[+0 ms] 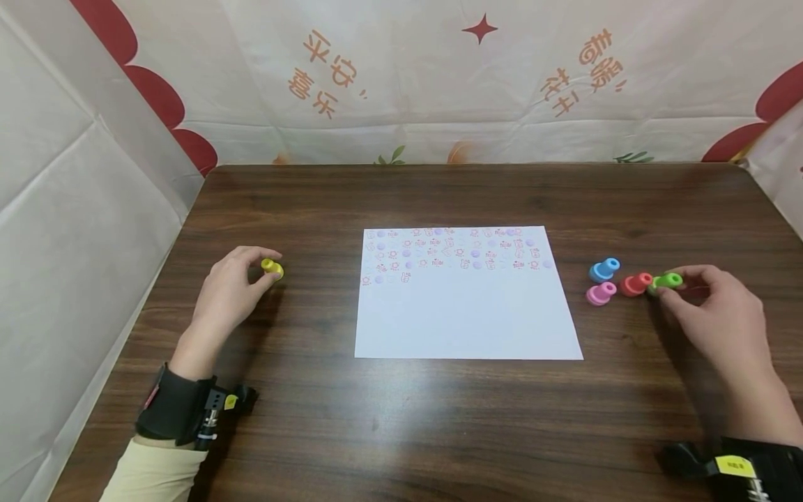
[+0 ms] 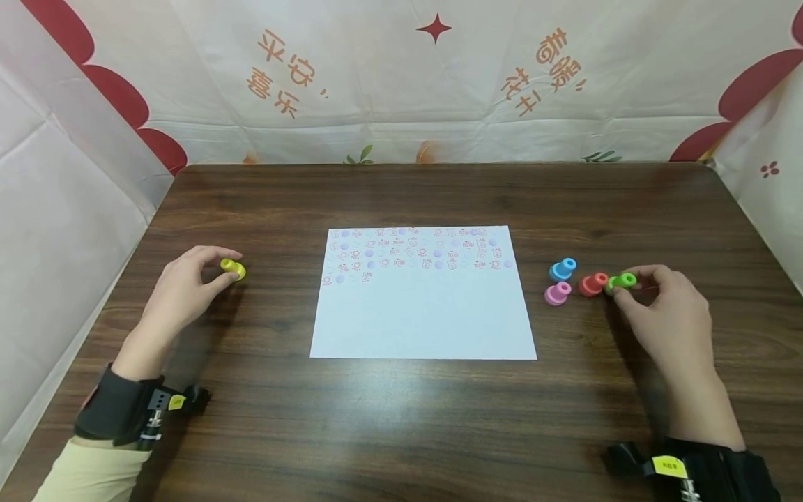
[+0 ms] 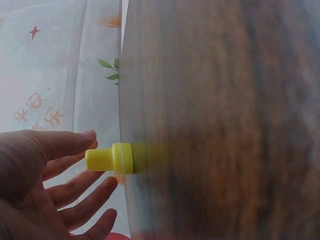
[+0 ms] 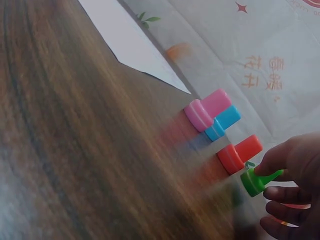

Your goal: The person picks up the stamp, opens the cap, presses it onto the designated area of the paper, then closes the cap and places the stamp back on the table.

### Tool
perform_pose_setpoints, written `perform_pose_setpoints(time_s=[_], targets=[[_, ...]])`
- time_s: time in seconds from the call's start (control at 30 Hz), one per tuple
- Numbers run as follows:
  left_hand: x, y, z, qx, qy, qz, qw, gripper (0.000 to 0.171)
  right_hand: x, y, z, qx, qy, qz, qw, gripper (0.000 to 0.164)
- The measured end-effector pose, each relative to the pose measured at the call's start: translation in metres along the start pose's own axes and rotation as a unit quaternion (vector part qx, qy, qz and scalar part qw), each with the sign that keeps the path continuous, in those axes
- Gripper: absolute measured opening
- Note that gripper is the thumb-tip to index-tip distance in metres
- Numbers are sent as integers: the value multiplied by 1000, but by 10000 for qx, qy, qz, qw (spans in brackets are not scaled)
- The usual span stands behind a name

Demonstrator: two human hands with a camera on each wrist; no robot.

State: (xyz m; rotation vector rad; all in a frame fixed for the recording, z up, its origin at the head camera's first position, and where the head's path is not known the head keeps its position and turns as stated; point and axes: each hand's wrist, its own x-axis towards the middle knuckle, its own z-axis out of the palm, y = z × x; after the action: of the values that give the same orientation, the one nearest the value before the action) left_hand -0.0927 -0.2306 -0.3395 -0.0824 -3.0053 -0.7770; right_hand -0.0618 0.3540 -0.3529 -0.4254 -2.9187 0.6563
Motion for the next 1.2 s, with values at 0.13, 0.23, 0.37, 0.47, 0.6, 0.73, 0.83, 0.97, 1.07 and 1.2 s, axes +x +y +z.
perform_pose_setpoints(time_s=[0.13,0.23,0.37,0.47,0.6,0.73,0.83,0.97,1.07,1.2], targets=[[0,0,0,-5,24,-40,10000,29,1,5,3,-214,-93,-116,9997,44],[0,-1,0,-5,66,-65,10000,29,2,7,4,-265,-108,-166,9995,43],[0,-1,-1,20,108,-87,9999,30,2,7,4,-266,-96,-215,9994,43],[0,-1,-1,62,111,-117,9999,29,1,6,4,-247,-87,-219,9994,44],[0,-1,-1,127,75,-185,9997,29,0,3,2,-206,-52,-107,9997,47],[1,-1,-1,133,49,-236,9996,28,0,0,-1,-152,31,3,9999,48],[1,-1,-1,116,59,-256,9996,25,0,-1,-4,-116,94,39,9999,48],[2,-1,-1,97,84,-264,9996,22,-1,-3,-5,-63,218,70,9997,49],[2,-1,-2,65,108,-277,9995,21,-3,-5,-6,-16,339,157,9993,49],[1,1,-3,38,185,-271,9995,21,-5,-9,-8,71,518,300,9982,50]])
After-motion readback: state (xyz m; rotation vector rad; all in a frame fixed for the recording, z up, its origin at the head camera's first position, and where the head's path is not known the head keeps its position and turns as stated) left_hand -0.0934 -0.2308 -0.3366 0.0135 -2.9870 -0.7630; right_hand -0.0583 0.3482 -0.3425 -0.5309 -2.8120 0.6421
